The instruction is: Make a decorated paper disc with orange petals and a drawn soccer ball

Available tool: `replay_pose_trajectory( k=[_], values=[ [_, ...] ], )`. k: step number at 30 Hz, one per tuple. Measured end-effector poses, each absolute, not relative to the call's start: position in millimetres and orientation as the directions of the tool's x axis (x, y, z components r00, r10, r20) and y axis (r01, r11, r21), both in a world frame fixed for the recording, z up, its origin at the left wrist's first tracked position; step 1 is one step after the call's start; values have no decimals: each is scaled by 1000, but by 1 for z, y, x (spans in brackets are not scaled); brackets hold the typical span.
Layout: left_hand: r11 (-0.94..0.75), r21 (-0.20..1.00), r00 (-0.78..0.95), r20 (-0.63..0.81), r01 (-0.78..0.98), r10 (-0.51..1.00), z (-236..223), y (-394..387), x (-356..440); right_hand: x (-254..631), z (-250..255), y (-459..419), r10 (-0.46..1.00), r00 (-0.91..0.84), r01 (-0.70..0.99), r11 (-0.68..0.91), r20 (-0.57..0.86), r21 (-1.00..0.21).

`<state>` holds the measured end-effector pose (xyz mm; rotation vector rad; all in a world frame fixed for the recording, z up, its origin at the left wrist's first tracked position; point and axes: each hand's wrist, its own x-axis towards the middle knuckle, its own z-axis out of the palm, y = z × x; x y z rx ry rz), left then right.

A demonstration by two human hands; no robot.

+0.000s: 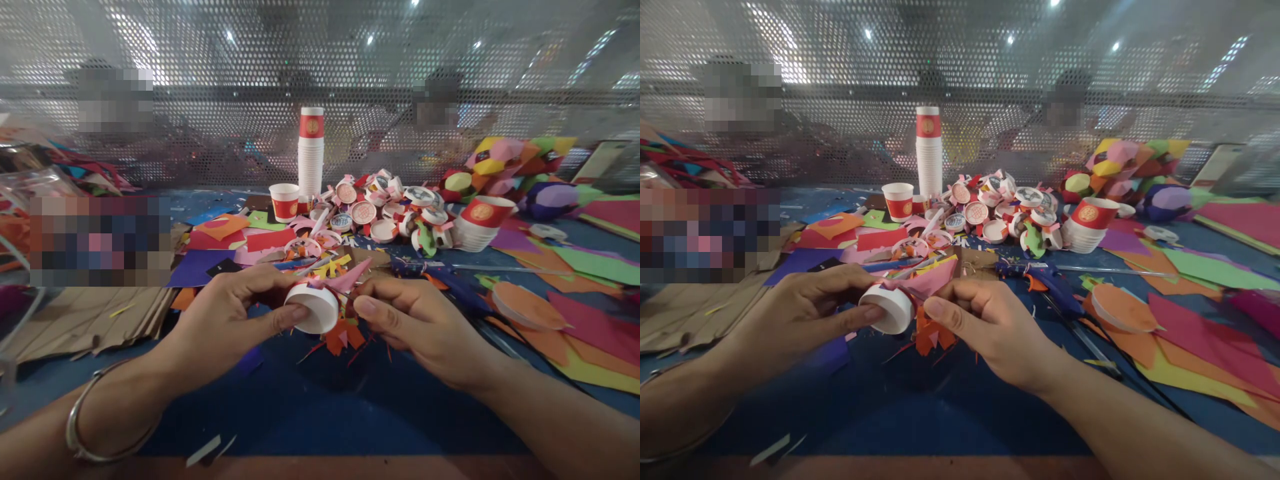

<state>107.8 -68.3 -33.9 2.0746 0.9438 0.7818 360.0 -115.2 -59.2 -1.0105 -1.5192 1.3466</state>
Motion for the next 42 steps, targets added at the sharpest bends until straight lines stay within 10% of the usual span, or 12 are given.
replay_pose_trajectory(
  k=[42],
  values=[
    [-407, 865, 554, 193, 293, 810, -36, -70, 110, 360, -59, -116, 914, -390, 32, 129, 107, -991]
  ],
)
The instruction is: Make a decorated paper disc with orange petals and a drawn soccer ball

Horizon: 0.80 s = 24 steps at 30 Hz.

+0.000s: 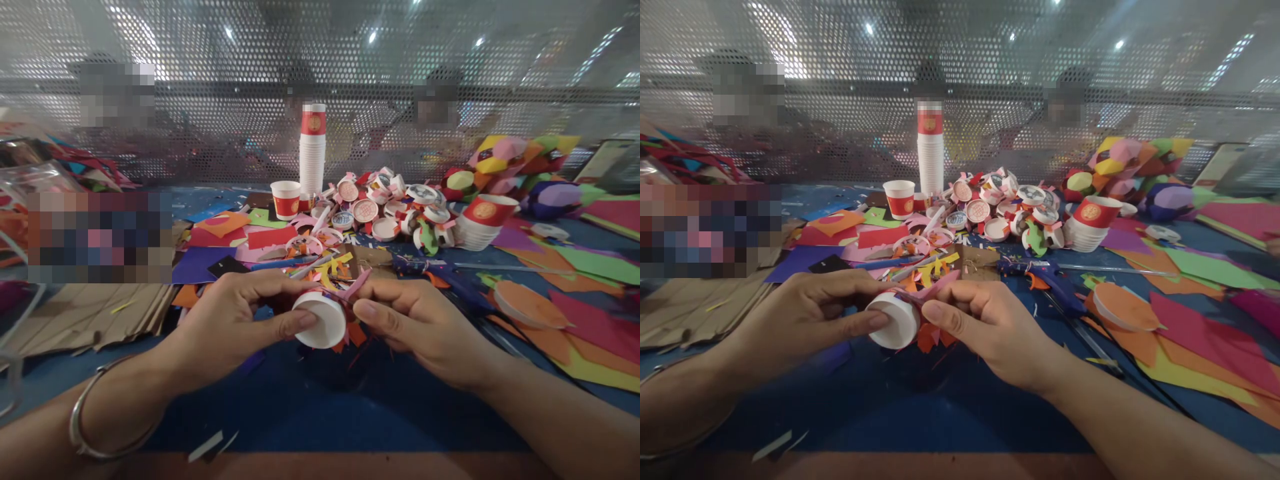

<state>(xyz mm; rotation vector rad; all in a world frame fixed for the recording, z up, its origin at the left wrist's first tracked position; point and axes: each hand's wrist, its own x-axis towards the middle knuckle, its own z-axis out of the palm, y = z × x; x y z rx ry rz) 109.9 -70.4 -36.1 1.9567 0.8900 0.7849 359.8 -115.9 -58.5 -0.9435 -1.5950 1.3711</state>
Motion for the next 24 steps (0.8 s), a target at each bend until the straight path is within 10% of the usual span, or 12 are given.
replay_pose_trajectory(
  k=[24],
  values=[
    [-414, 831, 448, 231, 370, 864, -38, -71, 108, 362, -56, -118, 925, -366, 86, 142, 101, -986]
  ],
)
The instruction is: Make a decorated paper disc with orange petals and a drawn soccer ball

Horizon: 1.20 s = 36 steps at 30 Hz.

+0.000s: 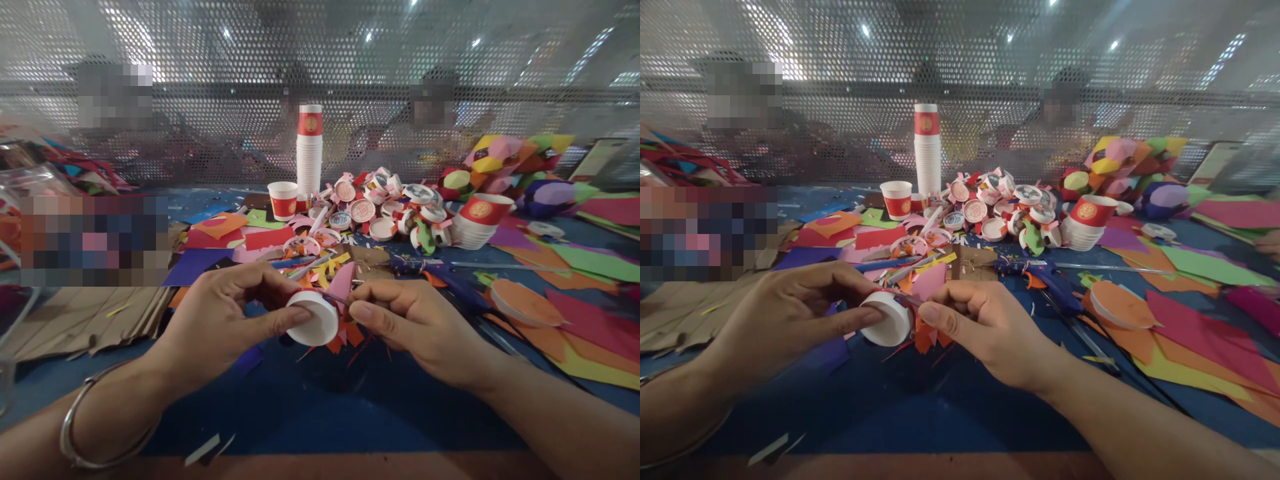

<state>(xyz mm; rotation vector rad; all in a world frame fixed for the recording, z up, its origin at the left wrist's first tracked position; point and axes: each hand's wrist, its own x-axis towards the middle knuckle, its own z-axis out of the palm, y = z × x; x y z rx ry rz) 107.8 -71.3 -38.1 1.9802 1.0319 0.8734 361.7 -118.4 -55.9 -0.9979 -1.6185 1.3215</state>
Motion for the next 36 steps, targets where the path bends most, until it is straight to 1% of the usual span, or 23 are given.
replay_pose_trajectory(
  k=[5, 10, 15, 18, 20, 23, 25, 27, 29, 31, 34, 36],
  values=[
    [-447, 812, 445, 265, 375, 855, -35, -74, 110, 361, -55, -118, 920, -373, 96, 170, 123, -981],
    [-429, 835, 470, 242, 345, 849, -33, -76, 113, 360, -56, -118, 926, -358, 152, 180, 116, -972],
    [-364, 864, 432, 197, 347, 880, -35, -73, 112, 360, -58, -117, 944, -316, 90, 127, 93, -988],
    [-320, 893, 438, 162, 315, 884, -35, -71, 112, 362, -60, -115, 953, -292, 65, 106, 83, -992],
    [-268, 925, 420, 138, 269, 897, -35, -71, 112, 363, -62, -115, 958, -274, 59, 107, 87, -993],
    [-179, 976, 369, 122, 124, 921, -34, -69, 112, 364, -65, -113, 968, -234, 60, 106, 90, -993],
    [-122, 992, 350, 108, 20, 931, -34, -67, 112, 364, -67, -112, 974, -210, 66, 103, 87, -993],
    [-63, 997, 347, 73, -41, 935, -35, -65, 112, 364, -67, -112, 978, -188, 77, 112, 96, -991],
    [3, 998, 355, 21, -68, 935, -36, -63, 112, 363, -66, -111, 979, -173, 104, 125, 106, -987],
    [60, 993, 368, -17, -104, 930, -37, -62, 112, 363, -65, -112, 979, -169, 168, 143, 115, -975],
    [116, 977, 367, -42, -181, 929, -37, -61, 113, 362, -63, -114, 972, -197, 334, 189, 128, -924],
    [134, 968, 351, -52, -214, 935, -36, -61, 114, 361, -64, -115, 959, -259, 450, 227, 117, -864]
  ],
)
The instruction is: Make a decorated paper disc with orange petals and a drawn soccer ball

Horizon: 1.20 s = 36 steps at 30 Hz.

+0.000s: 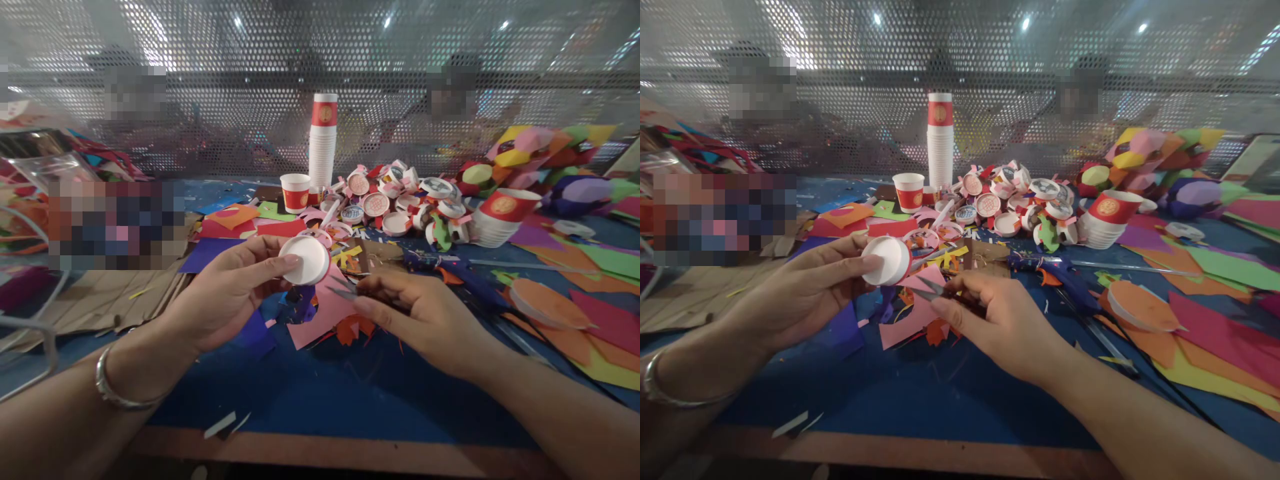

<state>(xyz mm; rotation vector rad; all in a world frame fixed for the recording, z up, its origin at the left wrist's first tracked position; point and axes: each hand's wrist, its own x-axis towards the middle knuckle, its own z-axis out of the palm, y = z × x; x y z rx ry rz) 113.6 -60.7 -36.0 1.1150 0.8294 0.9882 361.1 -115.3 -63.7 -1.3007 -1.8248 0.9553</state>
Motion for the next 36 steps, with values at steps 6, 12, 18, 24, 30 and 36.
replay_pose_trajectory(
  k=[6, 12, 18, 24, 30, 36],
  values=[
    [200, 961, 354, -123, -190, 927, -36, -60, 115, 357, -66, -119, 897, -437, 625, 358, 70, -694],
    [262, 937, 338, -175, -231, 925, -36, -61, 118, 357, -68, -124, 828, -547, 642, 511, 126, -571],
    [318, 892, 305, -220, -321, 927, -36, -62, 118, 358, -71, -125, 789, -601, 652, 575, 126, -494],
    [468, 800, 355, -343, -374, 870, -29, -62, 120, 357, -70, -128, 725, -653, 646, 684, 219, -340],
    [529, 725, 327, -419, -442, 847, -21, -64, 121, 355, -67, -131, 648, -685, 653, 749, 333, -114],
    [576, 679, 353, -457, -455, 817, -20, -63, 116, 356, -57, -130, 594, -653, 663, 748, 469, -25]
  ],
)
